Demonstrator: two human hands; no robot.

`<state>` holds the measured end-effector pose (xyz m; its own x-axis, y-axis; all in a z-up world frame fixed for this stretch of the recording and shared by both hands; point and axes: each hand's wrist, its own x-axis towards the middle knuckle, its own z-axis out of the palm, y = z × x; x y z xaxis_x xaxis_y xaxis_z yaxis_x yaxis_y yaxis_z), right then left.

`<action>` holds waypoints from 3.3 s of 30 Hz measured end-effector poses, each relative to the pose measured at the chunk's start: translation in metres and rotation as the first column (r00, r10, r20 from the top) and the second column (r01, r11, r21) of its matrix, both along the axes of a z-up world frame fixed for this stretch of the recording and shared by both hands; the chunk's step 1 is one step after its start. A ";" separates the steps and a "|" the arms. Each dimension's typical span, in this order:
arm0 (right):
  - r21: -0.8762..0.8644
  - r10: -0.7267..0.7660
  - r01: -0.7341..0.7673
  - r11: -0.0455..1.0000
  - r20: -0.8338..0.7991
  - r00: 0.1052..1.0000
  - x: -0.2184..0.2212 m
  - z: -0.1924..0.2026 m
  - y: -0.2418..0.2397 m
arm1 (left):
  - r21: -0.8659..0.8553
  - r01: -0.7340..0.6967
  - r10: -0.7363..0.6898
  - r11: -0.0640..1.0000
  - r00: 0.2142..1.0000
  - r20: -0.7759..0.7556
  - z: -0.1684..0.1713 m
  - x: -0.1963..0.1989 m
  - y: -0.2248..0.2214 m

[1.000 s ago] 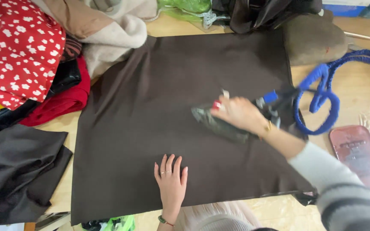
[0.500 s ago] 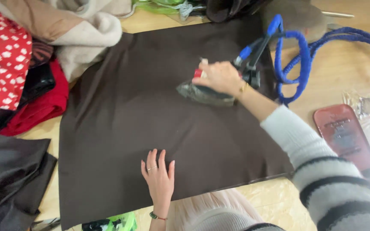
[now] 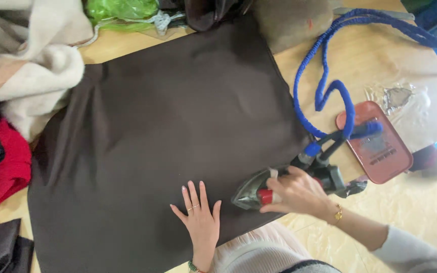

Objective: Ironing a piece of brown fabric on a wooden workbench

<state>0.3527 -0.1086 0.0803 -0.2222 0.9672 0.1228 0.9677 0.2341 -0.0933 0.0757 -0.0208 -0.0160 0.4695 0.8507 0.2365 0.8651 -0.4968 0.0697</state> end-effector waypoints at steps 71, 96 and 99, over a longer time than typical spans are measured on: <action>0.106 0.150 -0.177 0.979 0.223 0.963 0.089 -0.006 -0.024 | -0.089 0.644 -0.532 0.760 0.693 0.486 0.019 0.018 -0.192; 0.192 0.107 -0.169 0.967 0.300 0.948 0.052 -0.010 -0.019 | -0.145 0.511 -0.428 0.847 0.818 0.384 -0.009 -0.027 -0.236; 0.083 0.086 -0.115 0.990 0.287 0.954 0.028 0.002 -0.016 | -0.156 0.521 -0.440 0.839 0.818 0.370 -0.009 -0.020 -0.231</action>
<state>0.3805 -0.1248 0.0822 -0.3568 0.9246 0.1337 0.9223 0.3258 0.2080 0.0554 -0.2522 -0.0247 0.7704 0.5831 0.2579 0.4320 -0.7748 0.4615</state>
